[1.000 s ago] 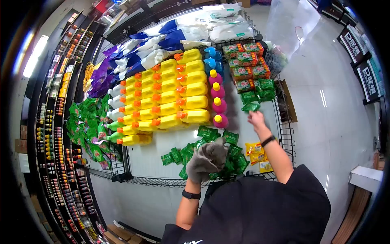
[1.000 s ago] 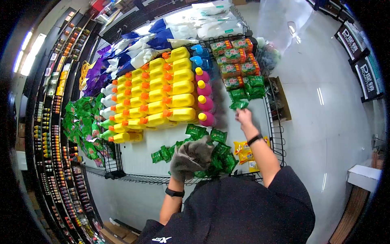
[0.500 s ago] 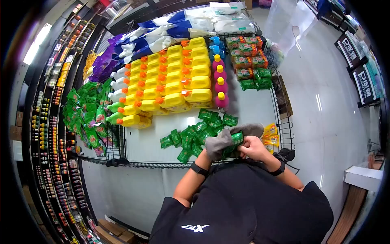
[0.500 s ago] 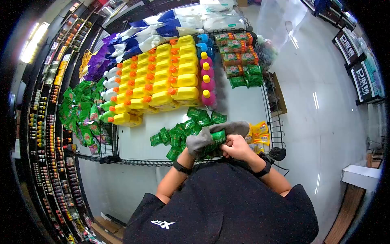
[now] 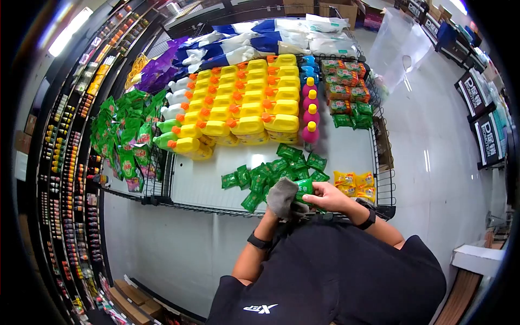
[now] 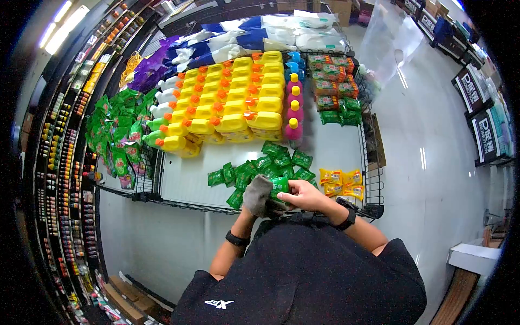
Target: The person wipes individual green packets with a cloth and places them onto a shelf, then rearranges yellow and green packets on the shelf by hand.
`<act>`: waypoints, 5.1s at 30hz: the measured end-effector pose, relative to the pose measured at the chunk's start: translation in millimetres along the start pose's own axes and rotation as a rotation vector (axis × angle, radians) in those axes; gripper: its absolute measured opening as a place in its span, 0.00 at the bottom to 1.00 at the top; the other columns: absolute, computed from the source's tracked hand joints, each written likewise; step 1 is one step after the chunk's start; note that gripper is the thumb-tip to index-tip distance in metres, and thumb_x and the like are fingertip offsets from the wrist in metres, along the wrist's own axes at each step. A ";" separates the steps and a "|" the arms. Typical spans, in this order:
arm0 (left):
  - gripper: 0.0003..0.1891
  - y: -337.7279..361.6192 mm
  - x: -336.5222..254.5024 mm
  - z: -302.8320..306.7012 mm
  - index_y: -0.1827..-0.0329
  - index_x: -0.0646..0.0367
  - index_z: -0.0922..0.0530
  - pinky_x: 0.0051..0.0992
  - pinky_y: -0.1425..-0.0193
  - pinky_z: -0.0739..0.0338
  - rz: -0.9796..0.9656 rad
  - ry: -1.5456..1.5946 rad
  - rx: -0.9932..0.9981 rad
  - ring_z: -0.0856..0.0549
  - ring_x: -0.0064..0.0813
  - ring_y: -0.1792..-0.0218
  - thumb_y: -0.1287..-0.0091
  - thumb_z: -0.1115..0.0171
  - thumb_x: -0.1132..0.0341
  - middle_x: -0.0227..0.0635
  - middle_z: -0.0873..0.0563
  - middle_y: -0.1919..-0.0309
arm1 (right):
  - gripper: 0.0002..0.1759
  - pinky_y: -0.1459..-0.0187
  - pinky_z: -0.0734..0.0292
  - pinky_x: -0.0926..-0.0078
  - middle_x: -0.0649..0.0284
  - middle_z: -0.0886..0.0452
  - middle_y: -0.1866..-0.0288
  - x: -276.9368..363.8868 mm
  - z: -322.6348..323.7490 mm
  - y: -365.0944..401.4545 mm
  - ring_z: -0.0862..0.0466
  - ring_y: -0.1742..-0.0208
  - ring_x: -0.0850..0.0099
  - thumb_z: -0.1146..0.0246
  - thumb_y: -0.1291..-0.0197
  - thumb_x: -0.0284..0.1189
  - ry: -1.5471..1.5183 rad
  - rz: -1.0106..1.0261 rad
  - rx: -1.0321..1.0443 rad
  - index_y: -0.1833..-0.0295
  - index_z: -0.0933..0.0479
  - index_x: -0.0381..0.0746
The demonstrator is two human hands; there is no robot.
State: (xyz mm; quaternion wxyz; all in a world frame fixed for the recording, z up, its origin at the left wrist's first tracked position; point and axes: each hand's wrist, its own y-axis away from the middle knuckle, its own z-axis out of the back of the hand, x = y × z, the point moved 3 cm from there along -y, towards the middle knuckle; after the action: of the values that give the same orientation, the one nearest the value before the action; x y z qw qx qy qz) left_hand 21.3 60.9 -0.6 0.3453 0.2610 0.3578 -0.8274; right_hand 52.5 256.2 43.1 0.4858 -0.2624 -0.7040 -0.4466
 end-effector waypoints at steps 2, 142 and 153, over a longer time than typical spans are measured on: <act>0.13 2.9 -11.0 2.6 0.59 0.56 0.17 0.41 0.51 0.20 0.004 -0.242 0.070 0.16 0.46 0.58 0.47 0.36 0.63 0.39 0.15 0.62 | 0.19 0.67 0.22 0.79 0.67 0.17 0.68 2.7 -9.9 -0.6 0.18 0.68 0.81 0.31 0.34 0.41 0.111 0.041 0.001 0.51 0.21 0.36; 0.14 150.2 19.2 183.9 0.51 0.65 0.25 0.46 0.69 0.19 0.708 1.117 -1.061 0.15 0.45 0.68 0.30 0.40 0.62 0.35 0.20 0.64 | 0.22 0.55 0.20 0.54 0.53 0.14 0.58 -140.4 -16.7 -165.8 0.15 0.53 0.53 0.26 0.52 0.45 0.945 -0.290 -0.282 0.59 0.19 0.40; 0.15 104.7 -19.8 198.1 0.49 0.65 0.24 0.43 0.63 0.20 0.617 0.974 -1.045 0.16 0.44 0.64 0.31 0.39 0.64 0.38 0.19 0.60 | 0.18 0.53 0.19 0.59 0.51 0.12 0.64 -156.2 199.7 -142.7 0.13 0.58 0.55 0.32 0.47 0.44 0.617 -0.201 -0.824 0.64 0.15 0.39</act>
State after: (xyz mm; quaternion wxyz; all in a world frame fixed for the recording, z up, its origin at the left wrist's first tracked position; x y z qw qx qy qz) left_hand 76.4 -137.4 90.1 0.4421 0.4862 0.7239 -0.2099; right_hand -90.9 376.7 -179.6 0.4818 -0.2191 -0.3159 -0.7875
